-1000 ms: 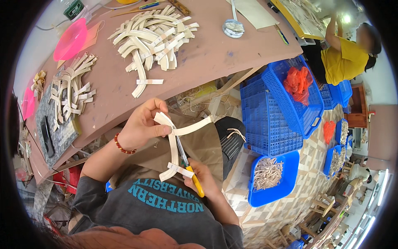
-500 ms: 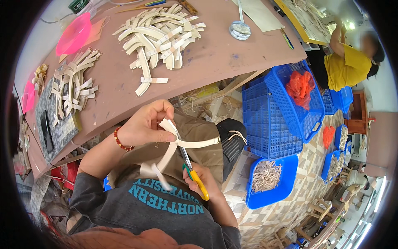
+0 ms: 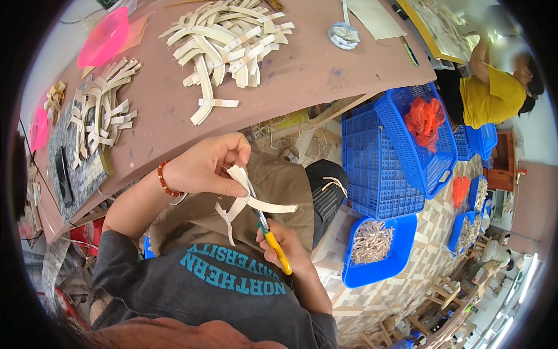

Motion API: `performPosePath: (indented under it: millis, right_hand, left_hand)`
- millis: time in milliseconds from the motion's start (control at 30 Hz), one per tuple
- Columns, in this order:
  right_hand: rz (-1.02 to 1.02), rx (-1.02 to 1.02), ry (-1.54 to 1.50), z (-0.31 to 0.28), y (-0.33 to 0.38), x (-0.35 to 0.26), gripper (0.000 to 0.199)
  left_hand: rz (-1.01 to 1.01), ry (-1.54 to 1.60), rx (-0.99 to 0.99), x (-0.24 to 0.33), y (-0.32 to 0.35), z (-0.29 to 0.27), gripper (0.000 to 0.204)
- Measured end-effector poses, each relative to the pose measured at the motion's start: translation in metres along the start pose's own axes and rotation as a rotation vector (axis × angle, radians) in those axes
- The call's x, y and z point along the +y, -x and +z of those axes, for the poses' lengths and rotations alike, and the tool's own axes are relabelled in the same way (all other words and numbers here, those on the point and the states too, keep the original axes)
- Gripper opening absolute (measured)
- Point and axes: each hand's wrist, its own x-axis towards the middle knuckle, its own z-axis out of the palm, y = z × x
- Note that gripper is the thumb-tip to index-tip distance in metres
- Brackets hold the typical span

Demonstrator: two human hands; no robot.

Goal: The person uses yellow-handled scissors to cut long strips of beige fabric into smaller pieces. They hold the fabric in their left hand and cut it repeatedly, dropping the finished pieces onto a pile on the table.

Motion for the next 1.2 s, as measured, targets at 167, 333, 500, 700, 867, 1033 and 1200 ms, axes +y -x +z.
performPosePath:
  millis: [167,333,500,700,867,1033,1200]
  right_hand:
    - [0.057,0.036,0.006,0.000,0.002,0.003,0.049]
    - [0.069,0.029,-0.034,-0.002,0.003,0.005,0.048]
    - [0.078,0.031,-0.001,-0.001,0.000,0.005,0.047]
    - [0.057,0.036,-0.054,-0.003,0.002,0.007,0.045]
    - [0.113,0.066,-0.031,0.000,-0.005,0.015,0.052]
    - [-0.067,0.200,-0.237,0.001,-0.015,0.041,0.082]
    - [-0.088,0.062,-0.303,-0.005,-0.030,0.043,0.078]
  left_hand:
    - [-0.033,-0.027,0.007,0.004,-0.001,-0.001,0.040]
    - [-0.050,-0.081,-0.003,0.007,0.000,-0.002,0.041]
    - [-0.079,-0.158,-0.071,0.010,-0.002,-0.002,0.040]
    - [-0.106,-0.170,-0.097,0.010,-0.007,-0.002,0.040]
    - [-0.076,0.145,-0.043,0.004,0.002,-0.002,0.040]
    - [0.110,0.338,0.172,0.020,0.053,-0.029,0.037]
    - [0.466,0.280,0.652,0.056,0.160,-0.089,0.035]
